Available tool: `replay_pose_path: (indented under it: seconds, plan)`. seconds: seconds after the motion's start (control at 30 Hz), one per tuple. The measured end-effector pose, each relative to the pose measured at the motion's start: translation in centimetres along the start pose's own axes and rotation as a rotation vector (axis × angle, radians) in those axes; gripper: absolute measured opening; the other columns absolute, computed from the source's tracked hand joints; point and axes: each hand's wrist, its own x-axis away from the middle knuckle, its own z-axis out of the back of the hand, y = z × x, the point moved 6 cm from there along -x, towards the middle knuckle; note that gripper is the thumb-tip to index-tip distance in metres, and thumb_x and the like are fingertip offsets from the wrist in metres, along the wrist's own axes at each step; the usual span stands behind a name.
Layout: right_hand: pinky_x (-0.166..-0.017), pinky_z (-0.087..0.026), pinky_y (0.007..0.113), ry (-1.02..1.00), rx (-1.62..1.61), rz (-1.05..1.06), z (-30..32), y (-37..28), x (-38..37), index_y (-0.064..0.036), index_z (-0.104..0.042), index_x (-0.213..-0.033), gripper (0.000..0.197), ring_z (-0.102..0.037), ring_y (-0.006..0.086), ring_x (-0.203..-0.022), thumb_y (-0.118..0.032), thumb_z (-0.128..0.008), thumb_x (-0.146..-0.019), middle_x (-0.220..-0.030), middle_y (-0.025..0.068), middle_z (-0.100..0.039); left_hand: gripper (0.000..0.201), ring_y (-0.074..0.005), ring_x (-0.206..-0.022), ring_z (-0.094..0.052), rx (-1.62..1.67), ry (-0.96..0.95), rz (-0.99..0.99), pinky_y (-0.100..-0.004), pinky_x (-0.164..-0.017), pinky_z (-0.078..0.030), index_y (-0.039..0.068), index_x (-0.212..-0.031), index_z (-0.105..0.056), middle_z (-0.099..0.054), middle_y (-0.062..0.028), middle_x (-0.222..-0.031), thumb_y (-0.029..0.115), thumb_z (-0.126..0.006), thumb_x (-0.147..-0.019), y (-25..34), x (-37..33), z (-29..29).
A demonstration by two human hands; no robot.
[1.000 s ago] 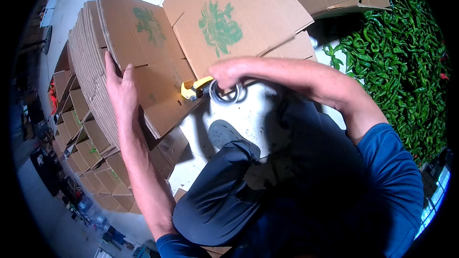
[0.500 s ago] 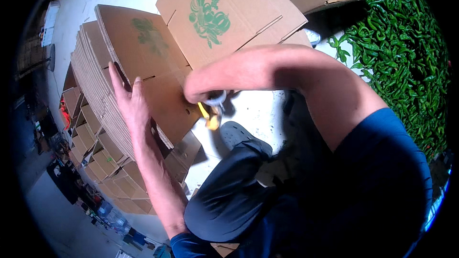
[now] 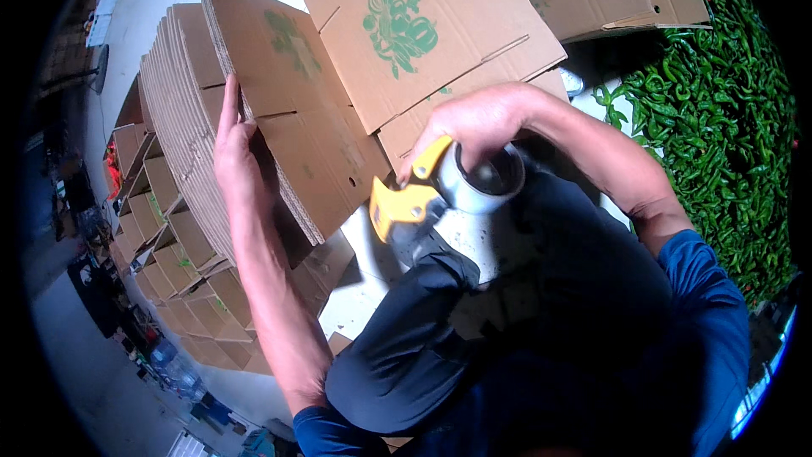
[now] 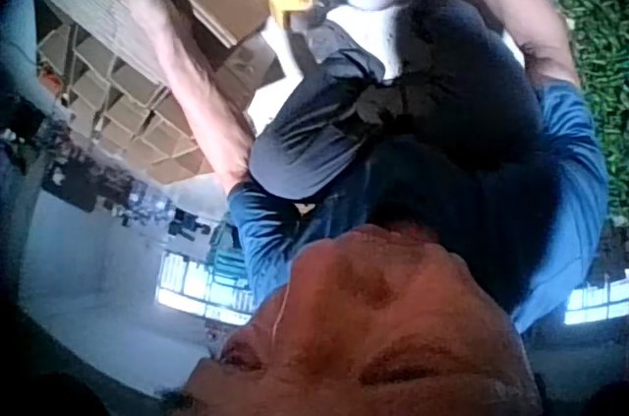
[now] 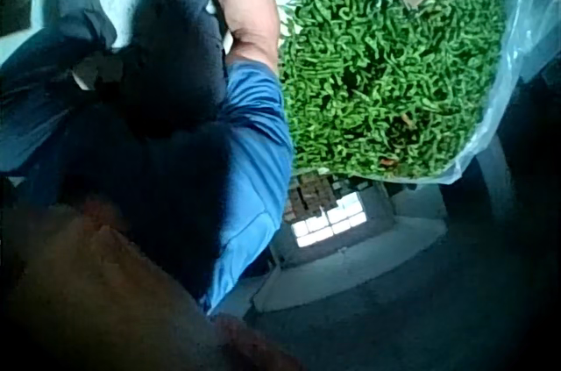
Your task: The person uses a tape dispenser to apply tape to the bottom flaps of several flat cardboard boxes, folding the flaps and securing them one by one.
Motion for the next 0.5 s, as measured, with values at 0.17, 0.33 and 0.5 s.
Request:
replay_pose_path:
  seconds: [0.17,0.33,0.5]
  plan:
    - [-0.101,-0.047,0.033,-0.179,-0.184,0.114,-3.3,-2.8,0.1,-0.0135,-0.06,-0.139,0.076,-0.063,0.0239,-0.115,0.011,-0.07,-0.069,-0.128,0.0122,-0.068,0.068,-0.0269,-0.146,-0.035,-0.189,-0.028,-0.068,-0.0367,-0.119,-0.029,0.009,-0.158,-0.028,-0.031,-0.0174,-0.161,0.019,-0.061,-0.099,-0.6,0.4,0.2]
    - [-0.109,-0.044,0.037,-0.142,-0.104,0.36,-4.4,-7.6,0.8,-0.0077,-0.045,-0.15,0.075,-0.058,0.0284,-0.128,0.003,-0.069,-0.08,-0.137,0.0179,-0.061,0.086,-0.028,-0.148,-0.032,-0.546,0.014,-0.202,-0.0385,-0.12,-0.026,0.008,-0.157,-0.031,-0.035,-0.0191,-0.159,0.037,-0.076,-0.089,-0.2,0.6,-0.4]
    - [-0.088,-0.05,0.031,0.065,-0.465,0.309,-7.6,-9.5,-1.9,0.0013,-0.015,-0.159,0.096,-0.06,0.0204,-0.105,-0.002,-0.066,-0.078,-0.127,0.0203,-0.057,0.073,-0.0265,-0.147,-0.033,-0.553,-0.035,-0.283,-0.0377,-0.12,-0.026,0.009,-0.156,-0.033,-0.036,-0.0164,-0.16,0.029,-0.066,-0.094,-0.6,0.1,-0.9]
